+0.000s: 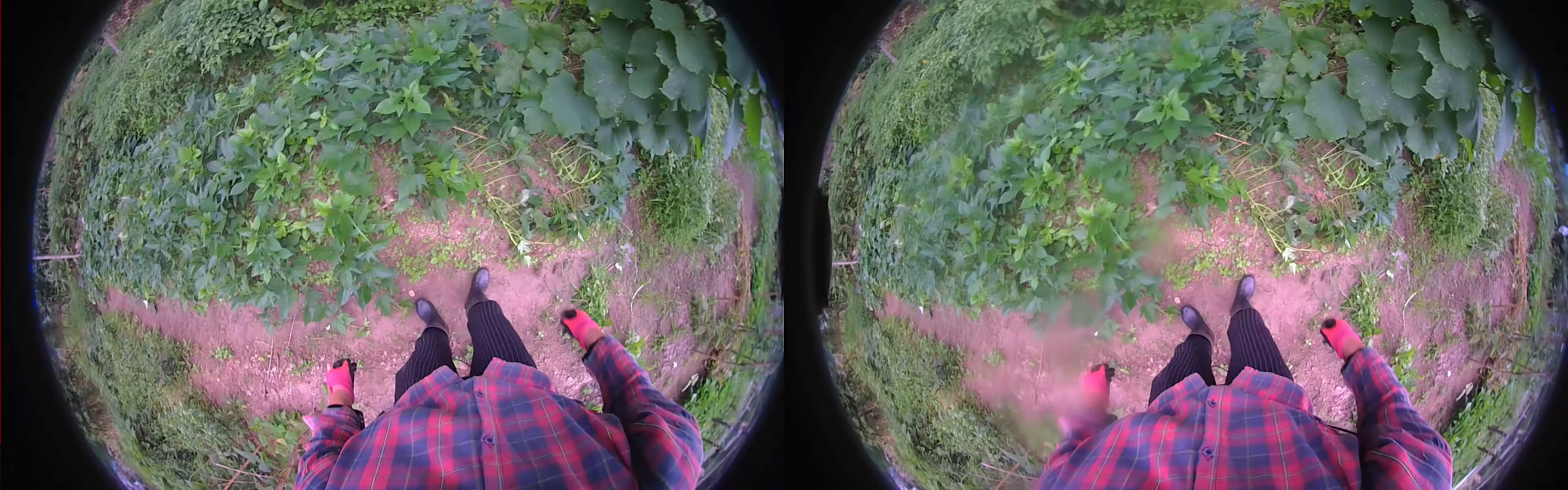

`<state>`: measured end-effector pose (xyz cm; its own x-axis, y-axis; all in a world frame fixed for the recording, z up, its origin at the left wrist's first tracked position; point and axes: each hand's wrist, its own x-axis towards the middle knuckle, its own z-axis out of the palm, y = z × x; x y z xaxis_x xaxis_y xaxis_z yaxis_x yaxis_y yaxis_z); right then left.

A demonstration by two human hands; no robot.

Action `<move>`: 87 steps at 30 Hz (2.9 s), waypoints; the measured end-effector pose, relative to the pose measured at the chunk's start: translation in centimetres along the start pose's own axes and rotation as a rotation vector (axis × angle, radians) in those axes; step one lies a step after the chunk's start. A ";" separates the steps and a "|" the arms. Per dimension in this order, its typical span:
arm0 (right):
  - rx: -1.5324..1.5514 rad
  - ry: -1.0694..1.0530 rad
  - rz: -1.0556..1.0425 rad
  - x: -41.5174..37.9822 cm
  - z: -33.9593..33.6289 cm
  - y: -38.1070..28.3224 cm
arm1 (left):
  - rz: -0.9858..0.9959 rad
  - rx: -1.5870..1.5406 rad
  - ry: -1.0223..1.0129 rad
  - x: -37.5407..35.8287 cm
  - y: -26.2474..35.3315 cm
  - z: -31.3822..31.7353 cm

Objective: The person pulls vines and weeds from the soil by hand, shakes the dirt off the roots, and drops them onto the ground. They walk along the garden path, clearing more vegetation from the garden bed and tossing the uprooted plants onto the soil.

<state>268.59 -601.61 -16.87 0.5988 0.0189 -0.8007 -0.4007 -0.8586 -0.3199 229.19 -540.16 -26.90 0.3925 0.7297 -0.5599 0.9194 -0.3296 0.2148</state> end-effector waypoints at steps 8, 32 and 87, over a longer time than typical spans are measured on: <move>0.036 -0.107 -0.303 11.2 -0.9 -15.1 | -0.072 -0.972 -0.153 -4.9 6.1 -1.2; -0.080 -0.098 -0.393 24.1 -12.6 -40.6 | 0.544 -0.231 -0.010 8.6 48.6 -16.7; -0.040 -0.141 -0.183 65.1 4.7 -80.5 | 0.967 0.270 -0.295 32.7 65.2 -21.4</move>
<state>336.61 -528.88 -45.62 0.5553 0.2448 -0.7948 -0.2652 -0.8537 -0.4482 302.58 -524.91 -14.08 0.9016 -0.0797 -0.4253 0.1657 -0.8444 0.5094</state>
